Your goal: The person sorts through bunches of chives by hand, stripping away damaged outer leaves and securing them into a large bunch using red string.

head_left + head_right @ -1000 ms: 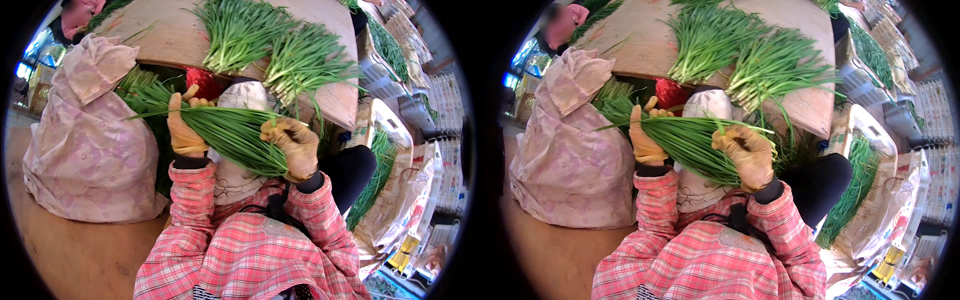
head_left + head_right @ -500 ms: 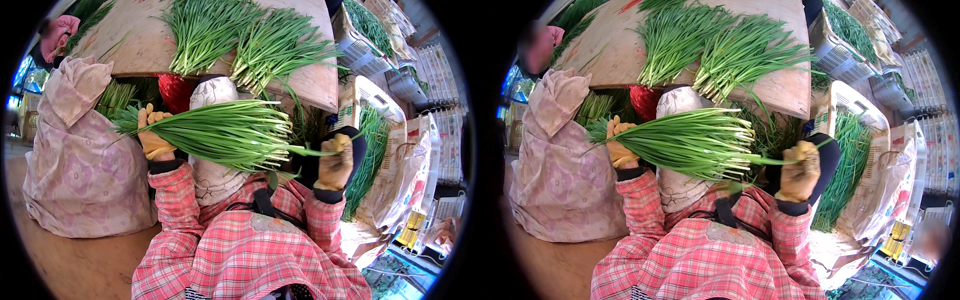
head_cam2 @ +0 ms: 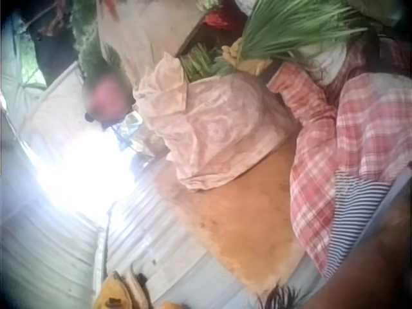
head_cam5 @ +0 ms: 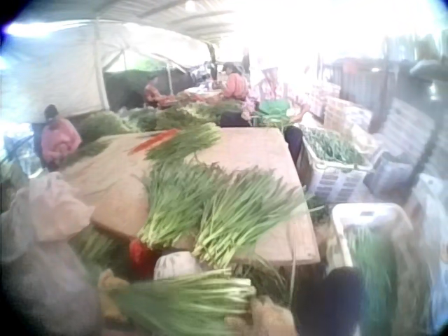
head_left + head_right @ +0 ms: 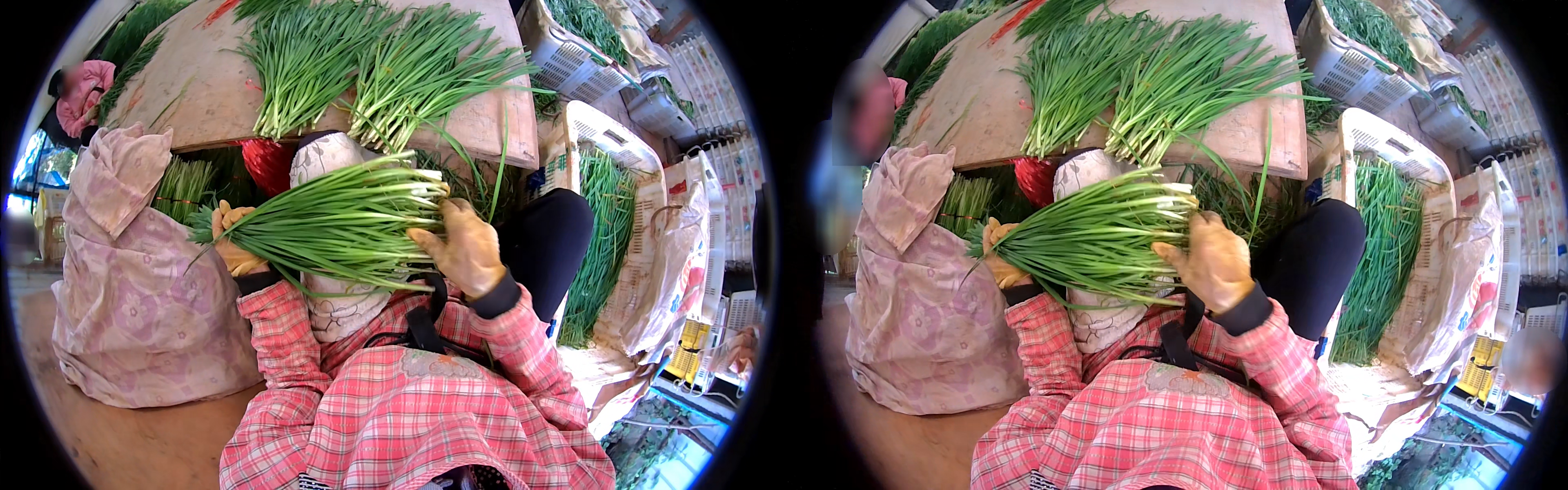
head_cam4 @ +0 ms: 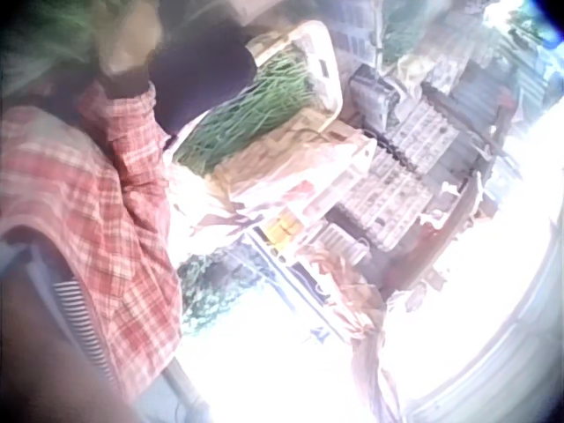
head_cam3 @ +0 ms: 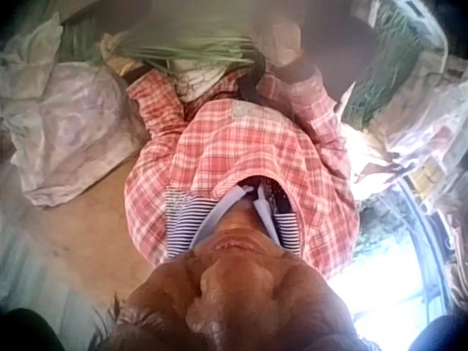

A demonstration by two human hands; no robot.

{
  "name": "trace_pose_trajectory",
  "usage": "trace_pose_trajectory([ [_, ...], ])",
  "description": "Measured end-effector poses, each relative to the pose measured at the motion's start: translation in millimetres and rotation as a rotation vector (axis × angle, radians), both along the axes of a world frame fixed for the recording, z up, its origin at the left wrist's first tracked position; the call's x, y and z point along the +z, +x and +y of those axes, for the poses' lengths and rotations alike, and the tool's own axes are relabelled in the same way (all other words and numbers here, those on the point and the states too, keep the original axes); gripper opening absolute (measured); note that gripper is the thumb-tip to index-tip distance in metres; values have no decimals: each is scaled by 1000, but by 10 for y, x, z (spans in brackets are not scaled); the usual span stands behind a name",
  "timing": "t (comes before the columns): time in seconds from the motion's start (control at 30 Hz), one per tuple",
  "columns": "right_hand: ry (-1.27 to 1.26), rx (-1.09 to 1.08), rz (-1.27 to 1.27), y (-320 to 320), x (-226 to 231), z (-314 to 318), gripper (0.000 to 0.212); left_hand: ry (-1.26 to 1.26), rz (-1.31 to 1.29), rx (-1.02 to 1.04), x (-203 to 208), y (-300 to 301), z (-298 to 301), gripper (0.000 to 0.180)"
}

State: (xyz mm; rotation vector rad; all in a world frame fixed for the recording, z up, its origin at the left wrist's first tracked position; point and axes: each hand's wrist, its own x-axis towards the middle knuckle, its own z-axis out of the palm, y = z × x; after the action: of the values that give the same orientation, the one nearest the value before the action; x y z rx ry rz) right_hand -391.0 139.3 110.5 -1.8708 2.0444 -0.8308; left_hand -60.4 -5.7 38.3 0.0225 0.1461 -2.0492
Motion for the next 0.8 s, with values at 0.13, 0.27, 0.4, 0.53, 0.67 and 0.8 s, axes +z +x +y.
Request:
trace_pose_trajectory([
  [0.13,51,3,-82,-142,-388,30,27,-184,-412,176,23,-25,-2,48],
  [0.27,-101,-381,-364,-728,-559,322,11,-39,-423,21,191,-179,-18,48],
  [0.4,-92,13,34,-236,-37,199,26,-232,-364,-296,205,59,25,47],
  [0.53,-235,38,-46,265,-346,-173,13,-256,-479,-88,76,89,-124,48],
  [0.67,-150,-46,231,-7,-609,-86,4,-261,-498,-61,67,90,-143,49],
  [0.8,216,-57,248,-678,-662,225,6,-249,-410,-261,-44,140,-130,50],
])
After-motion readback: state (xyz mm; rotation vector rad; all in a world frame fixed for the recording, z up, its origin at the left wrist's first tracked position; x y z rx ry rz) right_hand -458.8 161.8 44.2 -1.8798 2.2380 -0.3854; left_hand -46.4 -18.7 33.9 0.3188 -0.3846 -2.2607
